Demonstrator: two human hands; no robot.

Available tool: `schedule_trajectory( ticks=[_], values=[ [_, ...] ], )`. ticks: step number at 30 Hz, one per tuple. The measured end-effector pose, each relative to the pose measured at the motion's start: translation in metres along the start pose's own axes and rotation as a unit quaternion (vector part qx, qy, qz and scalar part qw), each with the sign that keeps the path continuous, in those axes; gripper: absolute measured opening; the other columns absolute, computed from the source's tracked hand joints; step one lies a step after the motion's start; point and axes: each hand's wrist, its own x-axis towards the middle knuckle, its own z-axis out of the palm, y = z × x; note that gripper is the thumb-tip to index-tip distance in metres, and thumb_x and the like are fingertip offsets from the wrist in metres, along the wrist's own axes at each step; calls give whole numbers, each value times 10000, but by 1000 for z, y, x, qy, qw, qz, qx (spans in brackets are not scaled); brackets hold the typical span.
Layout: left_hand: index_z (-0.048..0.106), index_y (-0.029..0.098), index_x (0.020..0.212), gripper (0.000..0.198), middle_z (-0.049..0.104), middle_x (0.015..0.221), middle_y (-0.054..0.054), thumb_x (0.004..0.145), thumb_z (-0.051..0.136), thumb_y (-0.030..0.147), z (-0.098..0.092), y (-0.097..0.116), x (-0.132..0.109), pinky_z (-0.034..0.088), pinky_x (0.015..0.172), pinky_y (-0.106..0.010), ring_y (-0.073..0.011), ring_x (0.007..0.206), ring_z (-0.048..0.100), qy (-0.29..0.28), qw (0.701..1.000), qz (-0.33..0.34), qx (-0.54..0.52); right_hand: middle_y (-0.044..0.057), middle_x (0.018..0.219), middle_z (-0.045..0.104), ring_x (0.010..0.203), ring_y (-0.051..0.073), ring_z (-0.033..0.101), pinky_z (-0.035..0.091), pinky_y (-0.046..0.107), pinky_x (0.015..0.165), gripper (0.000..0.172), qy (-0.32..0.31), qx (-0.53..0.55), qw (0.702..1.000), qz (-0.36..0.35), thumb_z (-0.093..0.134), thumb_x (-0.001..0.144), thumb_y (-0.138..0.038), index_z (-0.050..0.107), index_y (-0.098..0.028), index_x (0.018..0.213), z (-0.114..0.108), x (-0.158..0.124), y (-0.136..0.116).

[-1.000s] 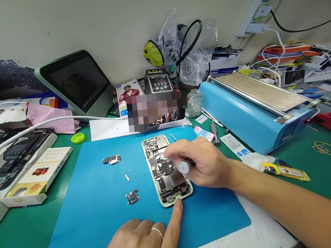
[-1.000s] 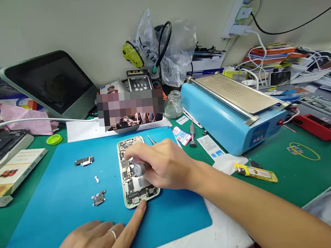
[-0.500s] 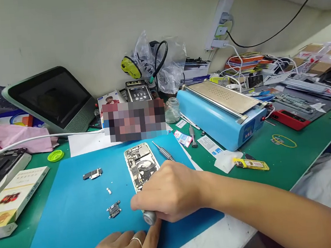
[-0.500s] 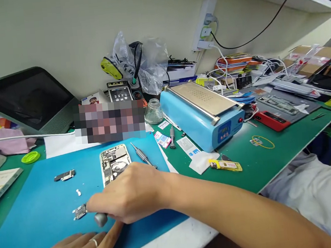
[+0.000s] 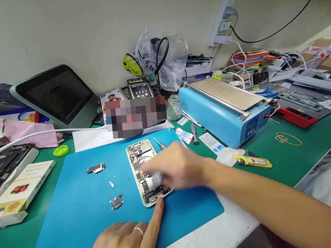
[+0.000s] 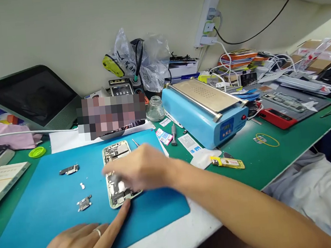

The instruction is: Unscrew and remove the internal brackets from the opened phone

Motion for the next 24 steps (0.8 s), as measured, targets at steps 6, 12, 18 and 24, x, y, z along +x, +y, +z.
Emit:
schedule_trajectory(
  ticks=[6,12,18,24],
  values=[
    [282,64,1540,556,670,715,69,1142,266,452,-10,2,2,449,467,-322,-144,547,666,-58,998,-10,0,-70,606,538,479,117,430,369,267,518,187,98,-2,982,158,512,905,-192,619,-178,1058,-36,-6,46],
    [230,54,1535,556,696,719,33,1140,154,438,-15,4,7,470,450,-344,-174,557,698,-56,998,-12,-24,-27,611,520,552,132,491,349,286,555,315,50,9,981,188,435,980,-317,514,-222,690,-37,-3,56],
    [139,114,1580,571,735,780,28,1136,164,472,-16,-1,2,499,477,-352,-181,604,724,-76,995,-24,-67,-22,677,543,608,142,515,369,287,588,246,58,-4,983,177,499,994,-283,527,-222,757,-28,4,52],
    [116,149,1598,574,739,834,13,1126,254,445,-26,-3,1,529,542,-367,-200,671,741,-94,989,-40,-109,50,883,690,843,199,635,491,338,791,233,110,-17,986,122,428,1040,-269,606,-209,904,-23,10,37]
  ],
)
